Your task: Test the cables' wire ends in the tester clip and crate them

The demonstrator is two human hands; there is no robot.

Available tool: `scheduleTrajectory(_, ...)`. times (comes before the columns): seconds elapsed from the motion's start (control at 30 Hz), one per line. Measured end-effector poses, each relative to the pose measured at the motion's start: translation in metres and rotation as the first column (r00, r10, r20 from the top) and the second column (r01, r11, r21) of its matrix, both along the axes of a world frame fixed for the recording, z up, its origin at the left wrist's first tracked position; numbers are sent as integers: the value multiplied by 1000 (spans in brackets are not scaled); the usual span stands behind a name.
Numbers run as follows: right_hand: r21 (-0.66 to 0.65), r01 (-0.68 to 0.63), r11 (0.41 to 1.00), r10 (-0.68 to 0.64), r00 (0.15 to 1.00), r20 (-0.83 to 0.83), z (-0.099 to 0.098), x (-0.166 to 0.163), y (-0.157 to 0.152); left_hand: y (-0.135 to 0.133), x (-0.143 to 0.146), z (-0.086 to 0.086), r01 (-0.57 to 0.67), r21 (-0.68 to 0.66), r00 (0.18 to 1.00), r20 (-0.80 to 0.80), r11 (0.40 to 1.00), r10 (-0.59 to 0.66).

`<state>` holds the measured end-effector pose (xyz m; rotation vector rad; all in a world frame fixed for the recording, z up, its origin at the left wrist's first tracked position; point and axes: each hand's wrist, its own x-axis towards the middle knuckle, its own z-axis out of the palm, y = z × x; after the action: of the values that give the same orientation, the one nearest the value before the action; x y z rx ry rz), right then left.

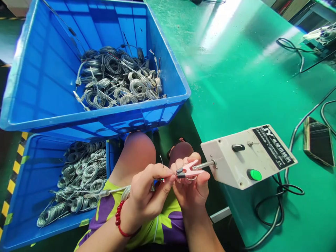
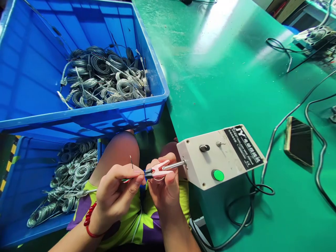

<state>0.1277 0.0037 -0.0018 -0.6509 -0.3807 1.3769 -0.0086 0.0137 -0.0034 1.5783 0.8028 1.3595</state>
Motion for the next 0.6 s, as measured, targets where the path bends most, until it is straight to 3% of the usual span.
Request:
scheduleTrajectory(0.27,12,-21,1000,21,1000,13,-2,2,-1,0,-3,8,20,-40,998,-63,999,-23)
scheduleTrajectory(0.43,-40,-14,999,15,999,32,-16,5,-9,-1,-3,12,64,-53,998,-17,997,-65)
scheduleTrajectory(0.6,-67,-46,997,44,999,-21,-30,5,-15,-4,-5,8,17,-66,998,-62,998,-21)
